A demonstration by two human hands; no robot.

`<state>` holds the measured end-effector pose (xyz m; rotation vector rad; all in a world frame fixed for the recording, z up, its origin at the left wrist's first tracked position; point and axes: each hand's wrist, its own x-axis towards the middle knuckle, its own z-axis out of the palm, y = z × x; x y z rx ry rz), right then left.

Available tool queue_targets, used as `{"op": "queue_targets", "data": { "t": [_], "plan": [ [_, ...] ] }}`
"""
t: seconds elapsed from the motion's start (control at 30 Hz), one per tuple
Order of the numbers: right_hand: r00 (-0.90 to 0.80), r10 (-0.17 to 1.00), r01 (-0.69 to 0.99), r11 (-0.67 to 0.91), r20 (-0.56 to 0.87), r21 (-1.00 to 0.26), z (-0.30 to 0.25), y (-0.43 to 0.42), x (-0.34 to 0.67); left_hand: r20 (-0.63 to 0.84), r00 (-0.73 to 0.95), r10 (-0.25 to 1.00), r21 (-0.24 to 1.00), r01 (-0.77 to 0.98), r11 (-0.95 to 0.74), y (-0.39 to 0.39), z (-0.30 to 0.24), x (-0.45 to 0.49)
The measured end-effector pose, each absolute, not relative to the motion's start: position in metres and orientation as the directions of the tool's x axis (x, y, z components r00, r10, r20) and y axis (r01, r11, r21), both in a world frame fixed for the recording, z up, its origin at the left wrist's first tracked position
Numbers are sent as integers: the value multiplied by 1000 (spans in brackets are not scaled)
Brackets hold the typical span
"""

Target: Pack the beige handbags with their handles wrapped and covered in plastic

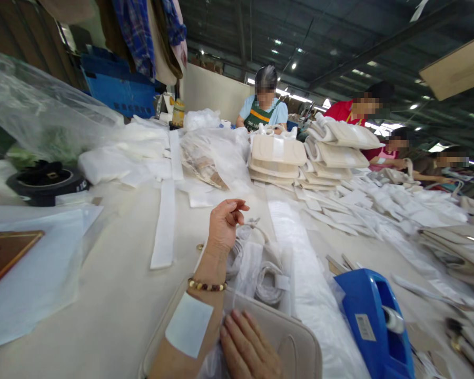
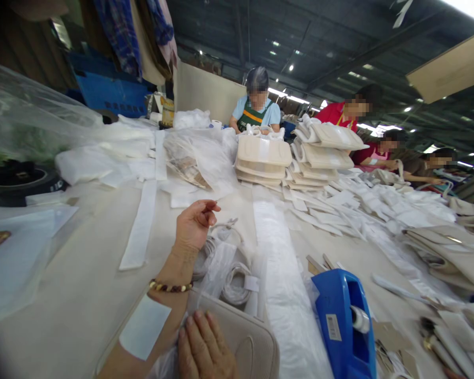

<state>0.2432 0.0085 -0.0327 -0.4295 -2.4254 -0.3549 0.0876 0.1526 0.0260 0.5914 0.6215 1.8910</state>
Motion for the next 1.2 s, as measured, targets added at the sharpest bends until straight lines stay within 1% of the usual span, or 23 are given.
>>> {"op": "queue_targets", "data": {
  "t": [0.07, 0.2, 0.3, 0.37, 0.43, 0.5, 0.53, 0.6, 0.67, 0.7, 0.73, 0.8, 0.83, 0.87, 0.9, 0.93, 1.0, 1.03, 1.13, 1.2],
  "plan": [
    [-778, 212, 373, 914, 592, 162, -39, 5, 243, 118, -358, 926, 672, -658, -340, 152, 26, 89],
    [-780, 272, 359, 932, 563, 48, -37, -2, 247, 126, -338, 933, 739, -596, -315, 155, 23, 90],
    [-769, 298, 367, 930, 566, 8, -35, -8, 249, 158, -325, 933, 807, -501, -311, 159, 23, 90],
    [-760, 301, 374, 928, 576, 9, -35, -10, 248, 205, -306, 930, 859, -398, -321, 157, 27, 90],
    [-747, 291, 375, 927, 597, 17, -36, -10, 247, 276, -254, 927, 907, -252, -338, 144, 33, 91],
    [-730, 275, 372, 928, 626, 27, -38, -11, 247, 358, -149, 922, 927, -61, -370, 119, 37, 91],
    [-721, 271, 374, 927, 638, 29, -39, -11, 247, 396, -79, 915, 918, 42, -394, 102, 37, 90],
    [-709, 268, 373, 927, 653, 25, -43, -12, 246, 448, 76, 891, 862, 226, -453, 66, 29, 87],
    [-702, 266, 366, 930, 660, 14, -45, -11, 244, 466, 211, 859, 788, 341, -512, 33, 12, 82],
    [-698, 270, 361, 933, 663, 0, -44, -11, 243, 479, 275, 834, 731, 401, -552, 20, 2, 79],
    [-693, 276, 353, 936, 666, -22, -42, -11, 241, 503, 351, 790, 620, 491, -613, 9, -8, 76],
    [-692, 308, 332, 939, 652, -91, -35, -12, 240, 517, 510, 688, 298, 646, -703, -3, -24, 71],
    [-700, 333, 323, 937, 632, -135, -29, -15, 242, 504, 570, 648, 148, 683, -715, -6, -29, 70],
    [-707, 361, 318, 930, 608, -181, -24, -19, 245, 487, 608, 627, 46, 699, -714, -7, -32, 68],
    [-715, 390, 321, 921, 581, -222, -19, -26, 250, 475, 622, 623, 9, 704, -710, -7, -34, 68],
    [-722, 417, 332, 909, 552, -252, -15, -35, 258, 469, 626, 622, 1, 704, -710, -7, -34, 67],
    [-749, 428, 346, 904, 506, -252, -14, -57, 277, 462, 636, 619, -10, 701, -713, -7, -33, 68],
    [-773, 405, 341, 914, 489, -218, -17, -68, 288, 457, 644, 613, -23, 698, -716, -8, -32, 68],
    [-812, 280, 309, 951, 512, -30, -38, -98, 311, 443, 675, 589, -62, 679, -731, -12, -33, 70],
    [-801, 269, 360, 930, 534, 71, -53, -109, 316, 436, 693, 574, -83, 666, -741, -17, -35, 70]
  ]
}}
